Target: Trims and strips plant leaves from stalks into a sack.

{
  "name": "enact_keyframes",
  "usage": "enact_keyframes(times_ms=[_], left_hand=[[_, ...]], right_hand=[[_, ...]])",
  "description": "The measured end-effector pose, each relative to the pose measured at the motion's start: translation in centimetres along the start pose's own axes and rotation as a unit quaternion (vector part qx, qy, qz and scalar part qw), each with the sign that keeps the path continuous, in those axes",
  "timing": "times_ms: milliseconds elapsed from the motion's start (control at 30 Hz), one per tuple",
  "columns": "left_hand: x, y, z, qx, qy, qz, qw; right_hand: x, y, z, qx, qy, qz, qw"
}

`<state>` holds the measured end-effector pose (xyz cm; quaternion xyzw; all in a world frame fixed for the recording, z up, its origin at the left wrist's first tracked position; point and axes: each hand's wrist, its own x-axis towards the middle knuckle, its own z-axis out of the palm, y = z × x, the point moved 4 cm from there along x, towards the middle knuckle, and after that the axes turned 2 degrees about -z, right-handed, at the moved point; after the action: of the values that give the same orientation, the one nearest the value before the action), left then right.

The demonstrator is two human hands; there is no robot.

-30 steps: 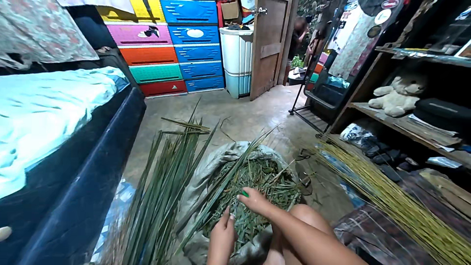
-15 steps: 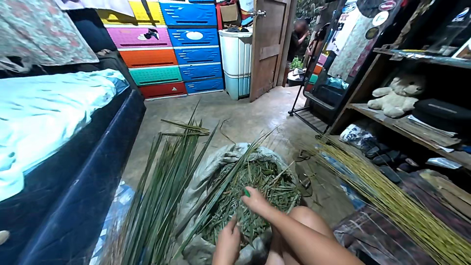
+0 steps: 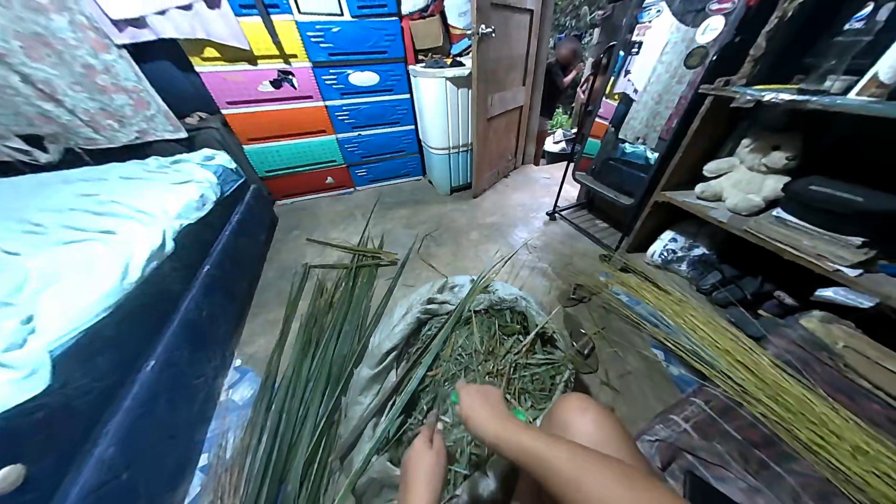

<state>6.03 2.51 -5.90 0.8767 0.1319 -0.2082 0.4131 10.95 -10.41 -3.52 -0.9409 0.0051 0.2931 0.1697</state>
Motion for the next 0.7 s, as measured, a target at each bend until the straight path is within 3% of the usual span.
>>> enact_keyframes(times_ms=[100, 300, 700], left_hand=[[-0.5, 0.2, 0.2, 0.003, -0.019, -0.004, 1.0], [-0.1, -0.4, -0.2, 0.001, 0.018, -0.019, 1.0], [-0.4, 0.5, 0.4, -0.018, 0.0, 0.014, 1.0]], right_hand=[[0.9, 1.3, -1.3, 0.02, 0.009, 0.02, 1.0], [-2.8, -1.4, 1.3, 0.066, -0.084, -0.12, 0.987], [1.0, 0.7, -0.3, 0.003, 0.004, -0.015, 1.0]])
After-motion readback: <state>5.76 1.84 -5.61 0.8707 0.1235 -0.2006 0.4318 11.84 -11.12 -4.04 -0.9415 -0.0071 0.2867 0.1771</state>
